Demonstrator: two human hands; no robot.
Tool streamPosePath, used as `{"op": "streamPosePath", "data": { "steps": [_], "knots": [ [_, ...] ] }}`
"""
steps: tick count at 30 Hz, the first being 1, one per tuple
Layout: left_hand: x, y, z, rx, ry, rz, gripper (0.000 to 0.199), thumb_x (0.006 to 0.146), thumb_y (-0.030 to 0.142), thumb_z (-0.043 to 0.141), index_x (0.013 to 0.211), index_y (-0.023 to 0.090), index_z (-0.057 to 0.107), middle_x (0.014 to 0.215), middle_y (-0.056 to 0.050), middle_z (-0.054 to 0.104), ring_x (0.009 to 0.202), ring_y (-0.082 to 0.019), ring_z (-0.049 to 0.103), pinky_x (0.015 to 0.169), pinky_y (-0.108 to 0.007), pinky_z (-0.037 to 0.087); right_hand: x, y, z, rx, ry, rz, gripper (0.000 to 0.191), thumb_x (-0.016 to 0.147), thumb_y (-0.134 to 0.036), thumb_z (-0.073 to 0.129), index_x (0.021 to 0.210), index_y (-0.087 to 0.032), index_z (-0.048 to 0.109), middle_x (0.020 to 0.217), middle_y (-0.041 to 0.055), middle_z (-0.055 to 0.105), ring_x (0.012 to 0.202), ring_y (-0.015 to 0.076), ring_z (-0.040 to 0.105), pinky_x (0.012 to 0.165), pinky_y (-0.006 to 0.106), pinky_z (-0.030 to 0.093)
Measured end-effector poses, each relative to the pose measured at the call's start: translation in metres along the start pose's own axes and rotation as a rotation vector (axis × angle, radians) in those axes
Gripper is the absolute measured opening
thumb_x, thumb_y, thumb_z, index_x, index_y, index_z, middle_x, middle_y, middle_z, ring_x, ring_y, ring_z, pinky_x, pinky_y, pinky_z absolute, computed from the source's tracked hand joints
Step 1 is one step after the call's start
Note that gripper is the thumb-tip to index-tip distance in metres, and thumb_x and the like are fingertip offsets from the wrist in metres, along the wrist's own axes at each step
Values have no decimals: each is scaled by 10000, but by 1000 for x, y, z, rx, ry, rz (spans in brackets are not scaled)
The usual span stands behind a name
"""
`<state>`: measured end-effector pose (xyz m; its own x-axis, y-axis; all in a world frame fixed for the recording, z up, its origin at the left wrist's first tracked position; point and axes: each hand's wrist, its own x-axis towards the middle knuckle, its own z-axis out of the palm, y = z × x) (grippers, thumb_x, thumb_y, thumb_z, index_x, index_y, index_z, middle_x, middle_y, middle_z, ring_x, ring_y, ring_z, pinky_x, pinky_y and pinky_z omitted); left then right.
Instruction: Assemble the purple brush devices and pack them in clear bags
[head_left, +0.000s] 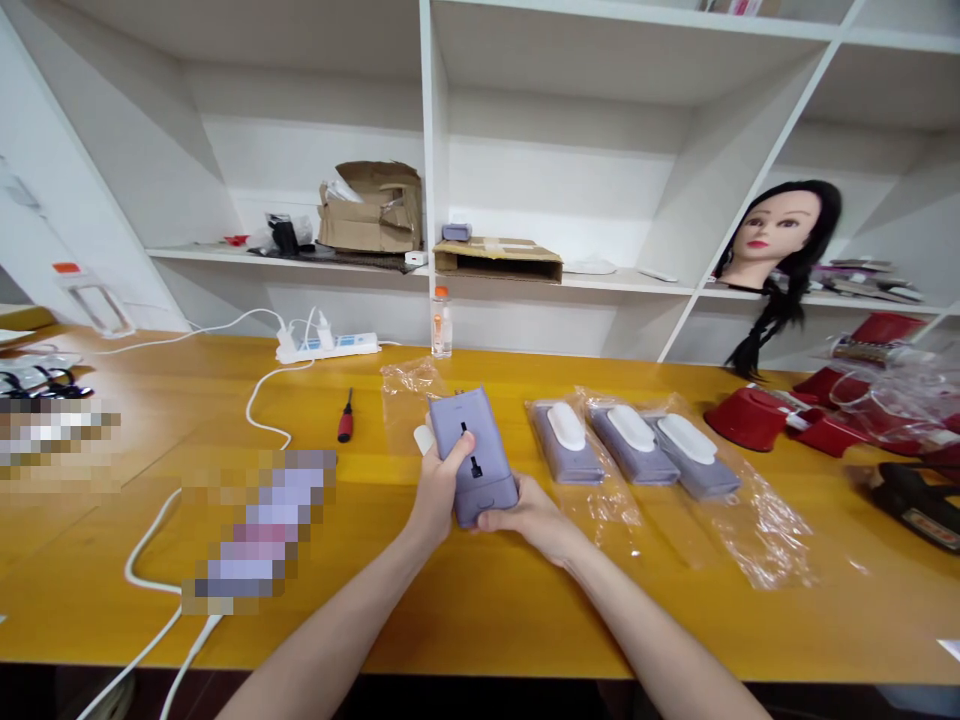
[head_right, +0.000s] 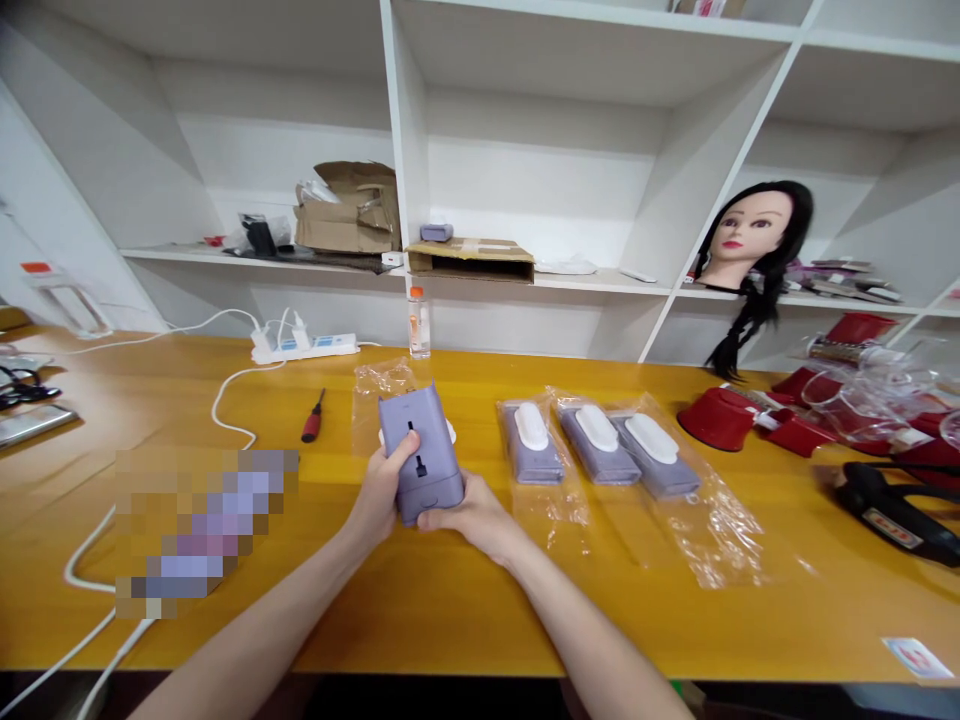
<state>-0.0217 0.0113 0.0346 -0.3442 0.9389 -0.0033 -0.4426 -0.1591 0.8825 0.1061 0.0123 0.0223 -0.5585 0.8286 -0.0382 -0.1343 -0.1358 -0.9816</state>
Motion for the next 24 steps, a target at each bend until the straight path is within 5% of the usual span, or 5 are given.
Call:
{"op": "streamPosePath", "data": {
  "steps": [7,12,18,20,24],
  "knots": [
    [-2,-5,-2,205,1,110,306,634,359,661,854,154,602,803,-46,629,800,-193,599,730,-289,457,-4,-7,3,11,-64,-8,405,548,-245,759,901,-139,591,748,26,657,623,166,610,625,335,496],
    [21,16,-13,97,-27,76,358,598,377,695,843,129,611,730,-42,622,634,-158,587,608,-277,472,4,-6,8,-127,-27,-96,660,589,-276,742,1174,-234,438,1059,39,595,849,154,598,782,309,454],
    [64,45,-47,-315,437,190,332,650,332,669,943,205,576,922,-16,642,809,-144,611,694,-259,504,28,-3,-11,-938,252,-48,317,765,-357,560,1027,-180,540,975,60,593,826,168,580,766,306,420],
    [71,44,-53,-346,448,155,338,658,337,662,959,214,568,941,-15,642,845,-151,611,701,-262,509,41,-1,-13,-1187,360,-68,269,758,-293,564,997,-169,559,998,90,583,909,209,558,810,327,392],
    [72,33,-51,-345,395,79,343,638,326,683,943,211,576,890,-12,648,778,-148,618,681,-286,518,72,1,-8,-1304,505,-75,404,782,-237,504,1173,-153,451,1180,175,464,1063,297,465,848,408,348]
  ]
}}
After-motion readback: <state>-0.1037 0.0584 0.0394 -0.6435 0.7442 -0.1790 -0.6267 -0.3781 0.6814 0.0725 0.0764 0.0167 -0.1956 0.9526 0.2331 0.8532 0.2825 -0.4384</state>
